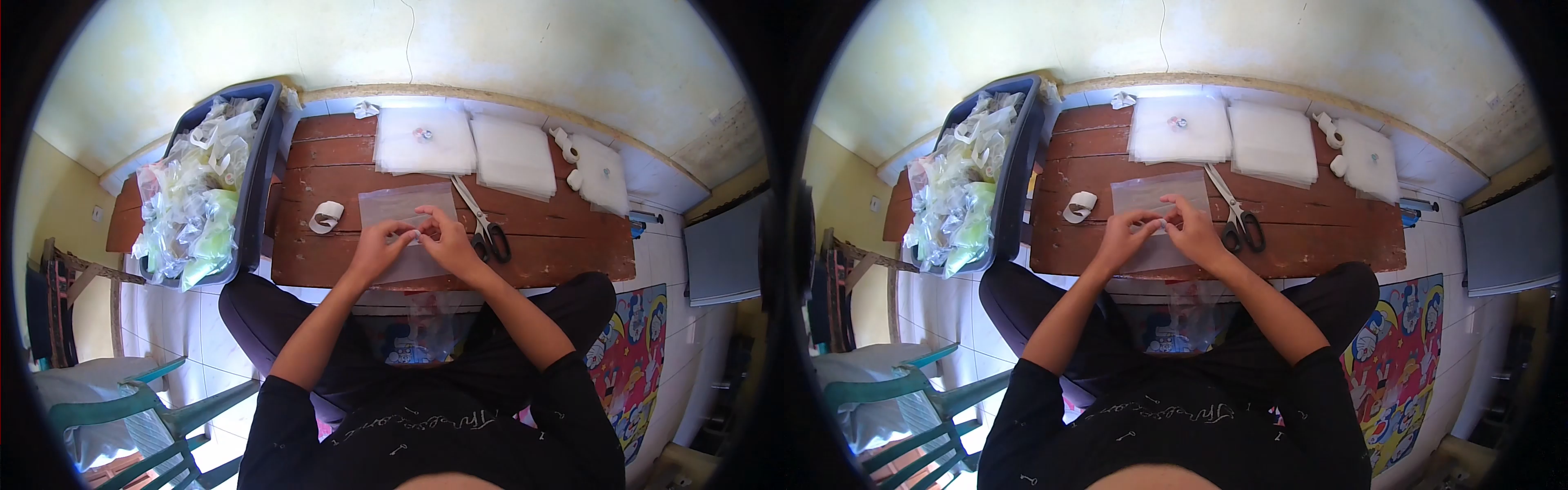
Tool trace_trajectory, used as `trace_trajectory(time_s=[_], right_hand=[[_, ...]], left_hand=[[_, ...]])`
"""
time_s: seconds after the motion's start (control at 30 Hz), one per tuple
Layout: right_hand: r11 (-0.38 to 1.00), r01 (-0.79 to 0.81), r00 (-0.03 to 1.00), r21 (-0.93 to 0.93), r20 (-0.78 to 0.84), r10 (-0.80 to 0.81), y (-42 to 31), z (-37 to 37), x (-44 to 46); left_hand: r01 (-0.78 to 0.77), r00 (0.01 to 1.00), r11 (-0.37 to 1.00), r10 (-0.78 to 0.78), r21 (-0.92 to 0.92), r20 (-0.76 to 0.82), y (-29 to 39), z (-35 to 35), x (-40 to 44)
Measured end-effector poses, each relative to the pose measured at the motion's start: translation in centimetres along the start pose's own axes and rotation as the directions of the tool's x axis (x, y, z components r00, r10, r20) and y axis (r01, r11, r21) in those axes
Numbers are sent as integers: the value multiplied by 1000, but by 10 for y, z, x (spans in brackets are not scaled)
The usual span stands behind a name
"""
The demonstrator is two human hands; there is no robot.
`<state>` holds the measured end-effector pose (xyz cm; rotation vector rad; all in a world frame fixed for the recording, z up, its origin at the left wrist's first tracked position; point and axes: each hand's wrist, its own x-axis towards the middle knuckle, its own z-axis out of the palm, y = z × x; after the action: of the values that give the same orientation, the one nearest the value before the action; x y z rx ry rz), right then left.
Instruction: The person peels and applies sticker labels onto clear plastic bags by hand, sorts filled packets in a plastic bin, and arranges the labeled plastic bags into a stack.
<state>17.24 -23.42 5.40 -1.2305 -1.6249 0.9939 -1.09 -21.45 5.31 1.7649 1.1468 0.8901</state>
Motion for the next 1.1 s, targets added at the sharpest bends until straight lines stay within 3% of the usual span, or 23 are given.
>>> trace_trajectory(time_s=[0.1,0.3,0.37,0.4,0.47,0.57,0.73,0.8,0.97,1.1], right_hand=[[996,35,998,-79,52,-31,-5,-2,-2],[999,-41,999,-33,-6,41,-3,-3,1],[997,-63,998,-50,-19,62,-2,-5,2],[994,-84,996,-67,-32,82,-1,-6,2],[991,-118,993,-68,-31,116,2,-8,3],[982,-185,983,-28,-14,185,13,-8,5],[978,-203,979,55,12,203,20,-5,5],[957,-219,975,189,23,219,24,-1,6],[964,-212,975,159,-25,219,22,-2,6],[972,-203,975,119,-67,212,29,-3,12]], left_hand=[[24,1000,999,-23,-49,20,-7,7,-1],[23,998,999,-25,-29,-61,-11,8,-3],[153,981,961,-175,-230,-78,-15,12,-3],[153,982,961,-175,-230,-77,-16,13,-3],[209,965,875,-256,-436,-50,-19,12,-1],[231,965,840,-264,-491,2,-18,8,1],[225,966,812,-259,-538,12,-28,12,3],[233,963,804,-269,-547,16,-31,12,4],[311,947,716,-288,-625,142,-39,14,6],[305,951,758,-274,-577,143,-46,14,10]])
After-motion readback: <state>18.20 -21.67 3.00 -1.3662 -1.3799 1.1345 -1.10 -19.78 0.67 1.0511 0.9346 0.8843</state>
